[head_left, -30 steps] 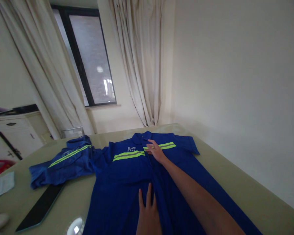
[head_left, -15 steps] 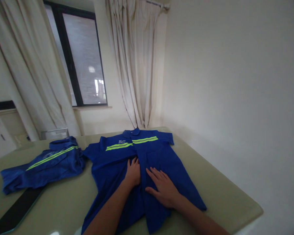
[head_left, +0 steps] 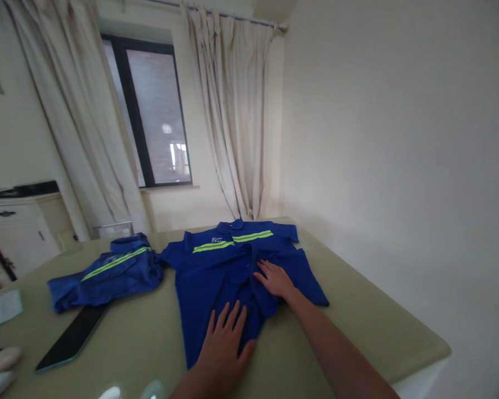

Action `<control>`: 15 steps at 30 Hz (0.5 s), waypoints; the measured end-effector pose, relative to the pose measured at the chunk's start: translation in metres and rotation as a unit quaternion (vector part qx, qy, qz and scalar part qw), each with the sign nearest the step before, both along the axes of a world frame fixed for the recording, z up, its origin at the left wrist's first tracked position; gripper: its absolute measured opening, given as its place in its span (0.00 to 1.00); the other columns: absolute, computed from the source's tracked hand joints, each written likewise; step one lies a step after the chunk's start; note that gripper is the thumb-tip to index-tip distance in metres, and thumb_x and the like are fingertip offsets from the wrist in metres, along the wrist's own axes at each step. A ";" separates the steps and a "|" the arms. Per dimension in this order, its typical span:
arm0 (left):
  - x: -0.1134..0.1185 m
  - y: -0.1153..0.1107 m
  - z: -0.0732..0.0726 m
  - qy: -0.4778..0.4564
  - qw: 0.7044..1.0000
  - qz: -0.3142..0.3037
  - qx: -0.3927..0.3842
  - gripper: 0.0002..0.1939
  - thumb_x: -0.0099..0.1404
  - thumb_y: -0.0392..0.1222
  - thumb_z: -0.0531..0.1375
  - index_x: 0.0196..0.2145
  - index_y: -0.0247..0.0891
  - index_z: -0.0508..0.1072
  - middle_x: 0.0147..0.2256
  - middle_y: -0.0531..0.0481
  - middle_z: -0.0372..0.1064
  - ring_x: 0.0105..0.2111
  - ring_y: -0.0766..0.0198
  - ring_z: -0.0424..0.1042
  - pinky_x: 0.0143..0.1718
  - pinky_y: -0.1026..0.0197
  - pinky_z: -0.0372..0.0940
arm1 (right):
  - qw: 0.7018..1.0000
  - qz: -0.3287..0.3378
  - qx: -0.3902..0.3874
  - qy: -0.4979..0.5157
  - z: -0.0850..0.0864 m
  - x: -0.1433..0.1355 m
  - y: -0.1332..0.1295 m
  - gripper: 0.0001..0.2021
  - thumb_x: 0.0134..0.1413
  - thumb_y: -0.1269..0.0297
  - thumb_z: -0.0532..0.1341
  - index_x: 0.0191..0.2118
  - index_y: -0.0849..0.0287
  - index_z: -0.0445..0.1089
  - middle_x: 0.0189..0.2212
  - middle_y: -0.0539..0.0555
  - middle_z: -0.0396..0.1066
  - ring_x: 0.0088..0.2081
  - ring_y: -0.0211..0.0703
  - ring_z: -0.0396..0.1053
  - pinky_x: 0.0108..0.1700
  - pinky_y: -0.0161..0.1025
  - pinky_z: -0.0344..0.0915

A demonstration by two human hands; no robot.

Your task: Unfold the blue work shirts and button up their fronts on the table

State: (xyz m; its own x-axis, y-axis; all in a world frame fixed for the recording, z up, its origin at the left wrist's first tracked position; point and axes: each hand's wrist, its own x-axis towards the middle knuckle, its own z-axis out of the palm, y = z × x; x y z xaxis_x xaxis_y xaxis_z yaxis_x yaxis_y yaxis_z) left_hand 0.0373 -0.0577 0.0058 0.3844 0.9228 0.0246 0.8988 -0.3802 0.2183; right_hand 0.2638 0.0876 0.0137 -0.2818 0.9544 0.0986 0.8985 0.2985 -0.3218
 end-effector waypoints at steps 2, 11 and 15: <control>-0.015 -0.012 -0.001 -0.009 1.000 0.000 0.002 0.37 0.71 0.68 0.46 0.72 0.54 0.49 0.73 0.52 0.43 0.73 0.43 0.42 0.70 0.30 0.39 | 1.000 -0.021 0.005 -0.001 -0.001 -0.006 0.004 0.36 0.70 0.41 0.43 0.71 0.60 0.56 0.72 0.61 0.51 0.71 0.56 0.49 0.70 0.52 0.46; -0.057 -0.025 0.001 -0.037 0.999 -0.007 -0.016 0.21 0.73 0.47 0.53 0.60 0.57 0.72 0.65 0.54 0.65 0.68 0.48 0.58 0.69 0.34 0.50 | 0.998 0.061 -0.013 0.003 0.008 0.001 -0.054 0.33 0.69 0.44 0.50 0.70 0.61 0.59 0.71 0.64 0.52 0.71 0.56 0.50 0.71 0.51 0.46; -0.082 -0.047 0.013 -0.088 0.995 -0.036 0.001 0.12 0.70 0.47 0.58 0.45 0.53 0.81 0.53 0.52 0.77 0.56 0.53 0.73 0.59 0.50 0.67 | 0.988 0.124 -0.072 0.065 0.026 0.033 -0.117 0.36 0.67 0.37 0.49 0.69 0.58 0.62 0.70 0.63 0.55 0.71 0.56 0.51 0.71 0.52 0.46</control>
